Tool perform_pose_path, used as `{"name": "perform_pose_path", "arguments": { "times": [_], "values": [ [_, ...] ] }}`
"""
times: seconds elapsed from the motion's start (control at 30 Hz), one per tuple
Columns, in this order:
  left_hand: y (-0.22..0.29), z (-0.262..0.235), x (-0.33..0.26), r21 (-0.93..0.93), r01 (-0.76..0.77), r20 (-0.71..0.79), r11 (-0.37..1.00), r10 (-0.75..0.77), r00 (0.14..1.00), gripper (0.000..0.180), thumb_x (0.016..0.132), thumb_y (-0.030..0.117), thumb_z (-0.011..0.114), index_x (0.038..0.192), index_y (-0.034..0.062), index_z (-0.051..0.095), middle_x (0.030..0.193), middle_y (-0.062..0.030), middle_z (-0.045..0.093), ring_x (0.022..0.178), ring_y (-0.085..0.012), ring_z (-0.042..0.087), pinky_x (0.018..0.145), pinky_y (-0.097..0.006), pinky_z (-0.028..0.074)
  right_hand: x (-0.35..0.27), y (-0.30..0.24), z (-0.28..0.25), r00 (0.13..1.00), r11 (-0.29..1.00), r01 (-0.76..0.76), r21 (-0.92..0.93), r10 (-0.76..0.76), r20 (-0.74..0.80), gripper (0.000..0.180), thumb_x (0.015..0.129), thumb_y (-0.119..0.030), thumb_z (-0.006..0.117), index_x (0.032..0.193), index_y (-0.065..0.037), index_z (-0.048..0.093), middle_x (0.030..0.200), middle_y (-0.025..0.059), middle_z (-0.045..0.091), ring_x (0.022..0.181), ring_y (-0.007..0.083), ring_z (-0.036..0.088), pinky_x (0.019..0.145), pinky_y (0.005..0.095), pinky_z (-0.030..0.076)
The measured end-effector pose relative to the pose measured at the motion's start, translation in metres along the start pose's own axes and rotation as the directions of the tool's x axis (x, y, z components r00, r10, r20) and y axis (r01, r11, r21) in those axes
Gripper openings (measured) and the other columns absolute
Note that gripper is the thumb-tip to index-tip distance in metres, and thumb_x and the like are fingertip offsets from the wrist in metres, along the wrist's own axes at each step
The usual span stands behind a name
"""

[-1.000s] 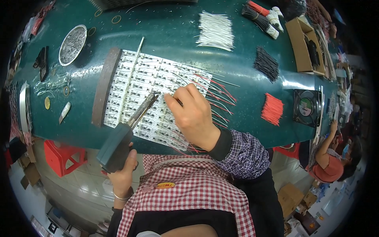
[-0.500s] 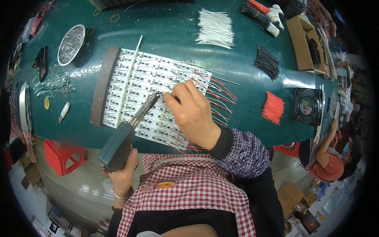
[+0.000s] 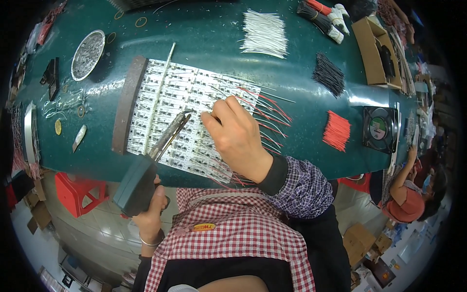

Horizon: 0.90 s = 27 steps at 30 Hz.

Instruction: The person aligns wires onto circuit boards by hand and solders them in place using a soldering gun.

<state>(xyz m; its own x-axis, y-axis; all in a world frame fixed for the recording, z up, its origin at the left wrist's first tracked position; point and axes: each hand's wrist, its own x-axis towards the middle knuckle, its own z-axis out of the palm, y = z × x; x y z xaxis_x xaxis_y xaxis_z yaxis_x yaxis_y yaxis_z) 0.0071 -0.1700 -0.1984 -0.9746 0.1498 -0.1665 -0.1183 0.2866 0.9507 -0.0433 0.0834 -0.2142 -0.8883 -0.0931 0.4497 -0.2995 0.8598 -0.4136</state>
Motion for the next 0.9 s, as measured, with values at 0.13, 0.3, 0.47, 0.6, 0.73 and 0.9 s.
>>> {"name": "perform_pose_path", "arguments": {
  "times": [0.13,0.3,0.47,0.6,0.73,0.9],
  "values": [
    [-0.004,-0.001,-0.003,-0.018,0.014,0.012,1.0,-0.014,1.0,0.03,0.087,-0.006,0.065,0.117,-0.0049,0.06,0.1,-0.007,0.064,0.06,-0.0067,0.051,0.051,-0.023,0.041,0.0,0.0,0.001,1.0,1.0,0.015,-0.013,-0.016,-0.021,0.035,0.06,0.009,0.064,0.094,0.0,0.07,0.077,0.0074,0.053,0.071,0.0235,0.053,0.059,0.0338,0.045],
    [-0.011,-0.005,-0.009,0.026,-0.011,0.018,1.0,0.011,1.0,0.031,0.088,-0.007,0.064,0.118,-0.005,0.06,0.102,-0.0083,0.066,0.06,-0.0068,0.05,0.052,-0.023,0.042,-0.007,-0.004,-0.004,0.998,0.998,0.054,-0.045,-0.056,-0.033,0.027,0.069,-0.003,0.062,0.096,-0.001,0.068,0.08,0.006,0.052,0.079,0.0238,0.053,0.066,0.0354,0.045],
    [-0.01,-0.003,-0.009,0.002,0.005,-0.013,1.0,-0.005,1.0,0.029,0.088,-0.005,0.065,0.117,-0.0052,0.06,0.098,-0.0079,0.065,0.059,-0.007,0.051,0.052,-0.023,0.042,-0.012,-0.007,-0.001,1.0,1.0,0.023,-0.019,-0.023,-0.019,0.028,0.067,-0.002,0.063,0.095,-0.002,0.069,0.078,0.0055,0.052,0.078,0.0237,0.053,0.066,0.035,0.044],
    [-0.012,-0.004,-0.01,0.073,-0.034,0.009,0.997,0.033,0.999,0.028,0.088,-0.004,0.065,0.115,-0.0051,0.062,0.09,-0.0065,0.064,0.059,-0.0069,0.051,0.052,-0.023,0.042,-0.011,-0.008,0.0,1.0,1.0,0.018,-0.001,-0.018,0.004,0.028,0.067,0.0,0.064,0.094,-0.002,0.069,0.077,0.0057,0.051,0.077,0.0235,0.053,0.066,0.0347,0.044],
    [-0.011,-0.003,-0.011,0.018,0.011,0.011,1.0,-0.011,1.0,0.026,0.088,-0.004,0.066,0.114,-0.0049,0.062,0.083,-0.0049,0.063,0.059,-0.0068,0.051,0.052,-0.022,0.042,-0.011,-0.009,0.0,1.0,1.0,0.014,0.001,-0.014,0.012,0.028,0.067,0.0,0.063,0.094,-0.002,0.069,0.076,0.0057,0.05,0.076,0.0234,0.051,0.065,0.0345,0.044],
    [-0.005,0.0,-0.007,0.042,0.043,-0.012,0.998,-0.042,0.999,0.02,0.083,0.001,0.072,0.101,-0.0041,0.066,0.081,-0.0065,0.066,0.063,-0.0112,0.059,0.057,-0.025,0.046,-0.011,-0.007,0.001,1.0,1.0,0.025,-0.012,-0.024,0.02,0.028,0.066,-0.001,0.063,0.093,-0.001,0.068,0.076,0.0056,0.049,0.076,0.0232,0.051,0.065,0.0343,0.043]
  ]
}}
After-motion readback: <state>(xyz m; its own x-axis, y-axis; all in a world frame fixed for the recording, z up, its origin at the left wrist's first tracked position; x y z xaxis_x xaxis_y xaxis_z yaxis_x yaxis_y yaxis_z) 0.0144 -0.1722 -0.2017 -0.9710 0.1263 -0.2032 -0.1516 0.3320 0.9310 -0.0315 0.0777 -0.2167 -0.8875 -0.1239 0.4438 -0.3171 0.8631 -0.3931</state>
